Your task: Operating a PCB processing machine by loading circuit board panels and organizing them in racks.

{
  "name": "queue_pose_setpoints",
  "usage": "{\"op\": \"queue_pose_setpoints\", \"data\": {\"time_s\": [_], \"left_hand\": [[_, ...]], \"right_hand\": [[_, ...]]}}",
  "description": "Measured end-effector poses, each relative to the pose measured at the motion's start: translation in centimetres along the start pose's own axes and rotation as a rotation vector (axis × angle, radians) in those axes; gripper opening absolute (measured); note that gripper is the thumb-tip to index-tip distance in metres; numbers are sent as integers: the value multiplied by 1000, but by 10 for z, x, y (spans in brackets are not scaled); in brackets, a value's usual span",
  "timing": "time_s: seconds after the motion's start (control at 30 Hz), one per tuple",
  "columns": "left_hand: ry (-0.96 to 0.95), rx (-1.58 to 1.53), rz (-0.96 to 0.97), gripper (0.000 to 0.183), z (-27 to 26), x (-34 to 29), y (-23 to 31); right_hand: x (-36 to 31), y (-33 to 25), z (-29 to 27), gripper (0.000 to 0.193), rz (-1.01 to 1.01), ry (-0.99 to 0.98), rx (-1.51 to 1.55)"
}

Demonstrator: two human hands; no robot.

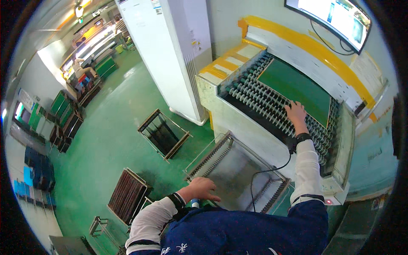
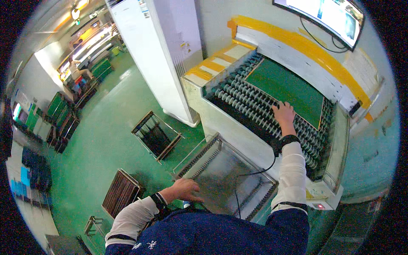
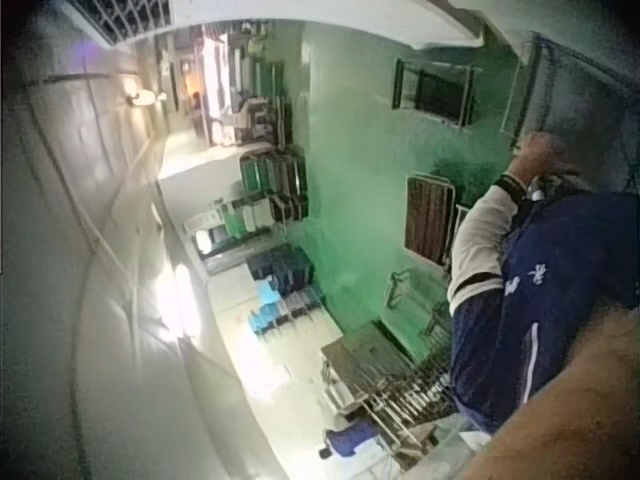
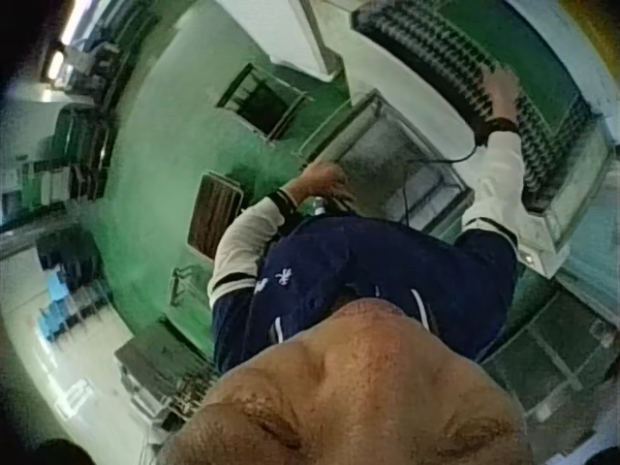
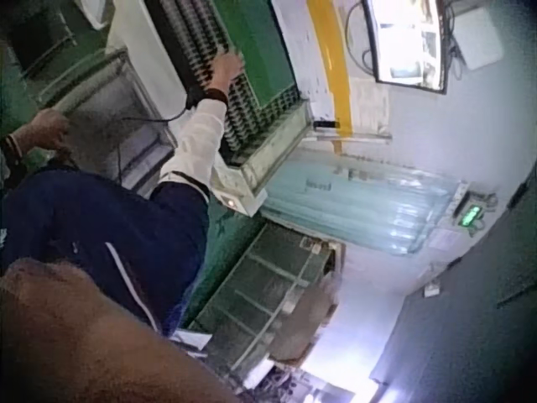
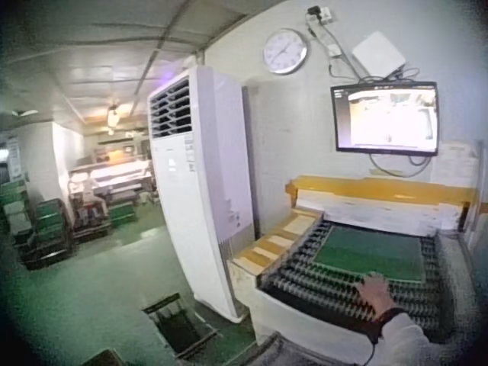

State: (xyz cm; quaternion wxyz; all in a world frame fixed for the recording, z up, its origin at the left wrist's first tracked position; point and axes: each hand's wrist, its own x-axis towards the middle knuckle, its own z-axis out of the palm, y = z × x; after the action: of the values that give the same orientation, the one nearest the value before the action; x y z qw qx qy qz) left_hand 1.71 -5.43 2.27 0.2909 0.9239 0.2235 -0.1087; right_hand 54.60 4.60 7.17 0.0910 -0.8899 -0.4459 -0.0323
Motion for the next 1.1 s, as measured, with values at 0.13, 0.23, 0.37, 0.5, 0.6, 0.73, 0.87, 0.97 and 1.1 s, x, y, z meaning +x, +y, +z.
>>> {"op": "queue_pose_setpoints", "data": {"time_s": [0.13, 0.23, 0.37, 0.5, 0.6, 0.73, 0.87, 0.97, 1.1], "left_hand": [[101, -20, 15, 69, 18, -5, -10], [139, 20, 49, 69, 14, -2, -9], [109, 62, 38, 70, 16, 2, -8], [27, 19, 17, 69, 12, -3, -5], [-37, 49, -2, 68, 18, -4, -11], [-94, 59, 7, 74, 18, 0, -14], [-138, 69, 66, 77, 16, 2, -13], [-130, 52, 85, 78, 23, -3, -20], [-13, 101, 142, 80, 50, 6, -31]], "right_hand": [[20, -8, -6, 67, -1, -88, 20], [36, 21, -5, 71, -33, -151, 23], [44, 46, 4, 74, -71, -137, 28], [4, 23, 4, 58, -257, -13, 174], [-60, -14, -10, 42, -435, 16, 358], [-165, -47, -33, 32, -586, -46, 531], [-264, -54, -4, 41, -539, -250, 520], [-329, -76, 23, 58, -542, -460, 590], [-384, -82, 66, 71, -605, -582, 555]]}}
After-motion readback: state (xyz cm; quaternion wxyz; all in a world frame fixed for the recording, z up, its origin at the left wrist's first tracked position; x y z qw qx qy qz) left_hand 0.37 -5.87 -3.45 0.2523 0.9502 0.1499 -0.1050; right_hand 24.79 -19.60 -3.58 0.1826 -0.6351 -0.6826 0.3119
